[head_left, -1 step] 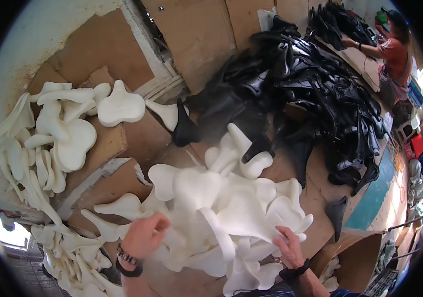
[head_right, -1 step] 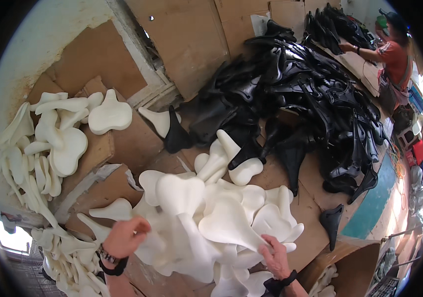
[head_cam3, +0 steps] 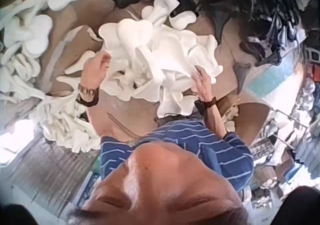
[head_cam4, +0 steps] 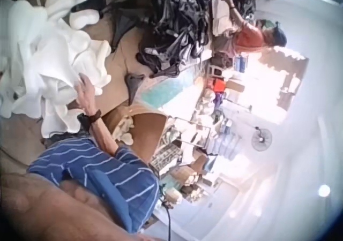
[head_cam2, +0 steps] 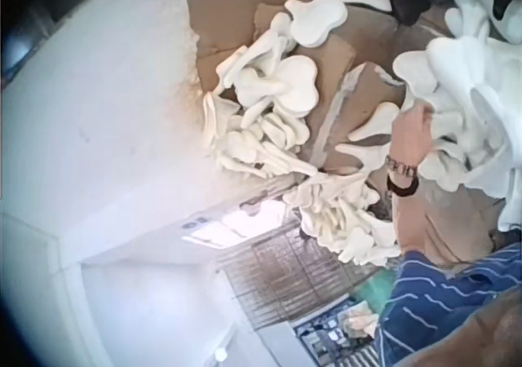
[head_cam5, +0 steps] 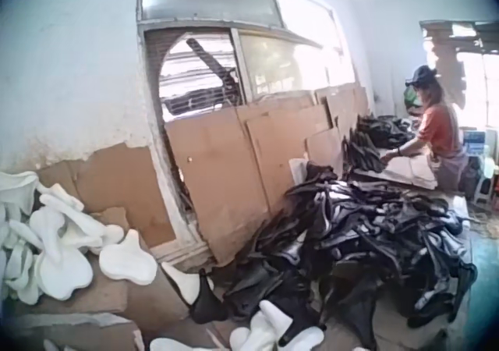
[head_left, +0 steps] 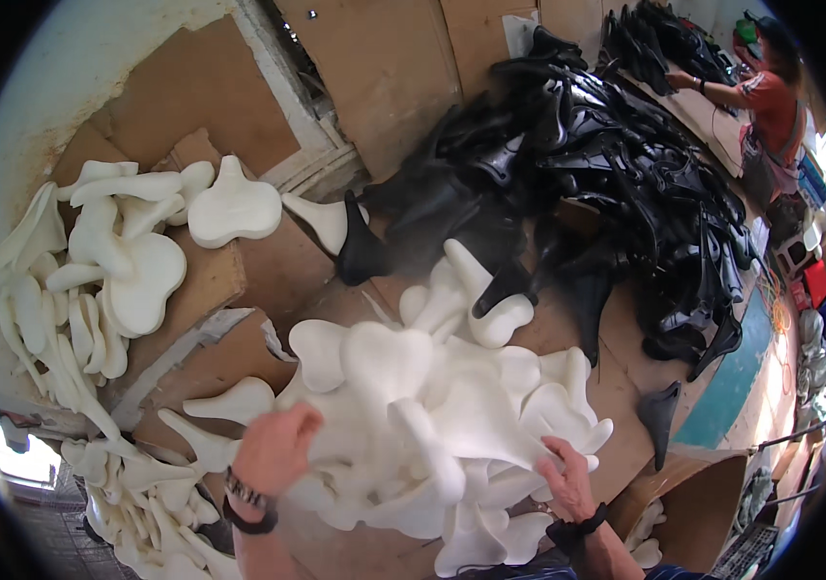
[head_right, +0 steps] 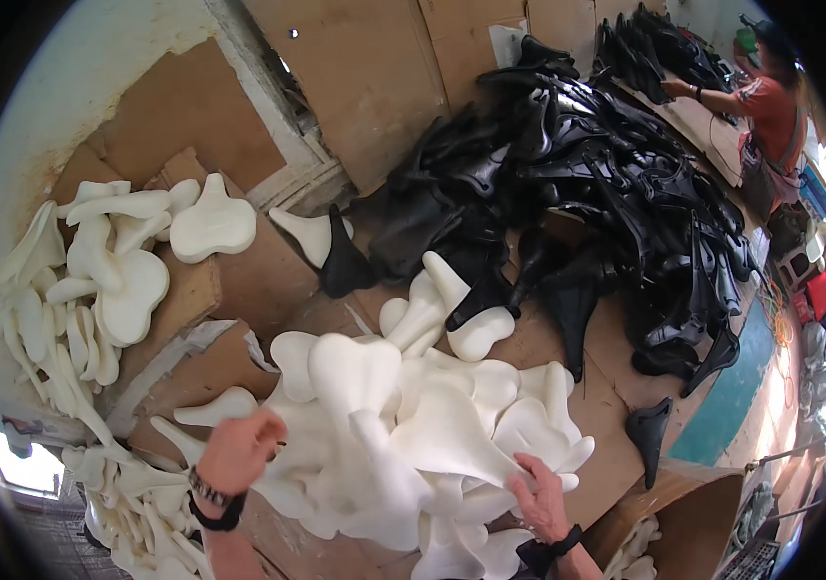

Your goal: The person picks up white bicycle seats from a pile on a table and places them into a cardboard box. The person handles the seats one by one, occasionally turning them over, and continues this process throughout the clip.

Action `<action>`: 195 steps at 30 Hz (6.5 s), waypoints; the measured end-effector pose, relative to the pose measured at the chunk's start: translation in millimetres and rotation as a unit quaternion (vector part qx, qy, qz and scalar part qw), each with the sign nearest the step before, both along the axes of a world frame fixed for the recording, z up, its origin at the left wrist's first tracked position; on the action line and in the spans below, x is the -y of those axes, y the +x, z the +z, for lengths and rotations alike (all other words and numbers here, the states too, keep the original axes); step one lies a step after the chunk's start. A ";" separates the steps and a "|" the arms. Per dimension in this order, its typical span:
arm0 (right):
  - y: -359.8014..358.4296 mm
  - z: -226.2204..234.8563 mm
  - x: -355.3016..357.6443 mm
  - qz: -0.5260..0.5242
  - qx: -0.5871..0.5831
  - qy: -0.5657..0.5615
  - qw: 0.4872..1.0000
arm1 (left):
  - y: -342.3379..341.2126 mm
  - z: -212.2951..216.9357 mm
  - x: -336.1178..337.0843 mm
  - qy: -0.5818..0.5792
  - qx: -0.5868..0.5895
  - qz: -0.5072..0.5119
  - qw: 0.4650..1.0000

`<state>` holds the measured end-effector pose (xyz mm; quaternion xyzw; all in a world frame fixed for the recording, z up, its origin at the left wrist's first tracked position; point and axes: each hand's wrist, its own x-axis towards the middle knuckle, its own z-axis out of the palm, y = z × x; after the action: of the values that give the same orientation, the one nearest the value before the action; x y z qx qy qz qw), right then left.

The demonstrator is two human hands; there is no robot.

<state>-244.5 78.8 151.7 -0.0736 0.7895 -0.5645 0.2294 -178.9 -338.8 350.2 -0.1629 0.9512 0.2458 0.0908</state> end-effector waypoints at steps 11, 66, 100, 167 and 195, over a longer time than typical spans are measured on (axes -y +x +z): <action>-20.0 -42.2 49.2 0.141 -0.136 0.186 0.963 | -297.9 -245.6 179.7 -0.030 -0.124 0.262 0.957; -142.3 -10.2 16.7 -0.156 -0.105 -0.052 0.981 | -43.0 -35.7 -130.8 0.022 -0.228 -0.047 0.972; -81.5 29.6 -37.3 -0.214 0.236 -0.458 0.830 | -154.1 -102.1 -96.4 -0.153 -0.189 0.052 0.969; 247.2 123.1 -59.0 -0.211 0.025 -0.202 0.956 | 228.9 -38.0 -318.1 0.412 -0.355 0.229 0.807; 337.6 144.4 -149.8 -0.482 -0.063 -0.426 0.763 | 263.2 55.4 -427.0 0.343 -0.362 -0.192 0.845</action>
<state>93.1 228.6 296.1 0.1909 0.4117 -0.8730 -0.1786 84.4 88.2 405.6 0.1649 0.7840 0.5752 -0.1650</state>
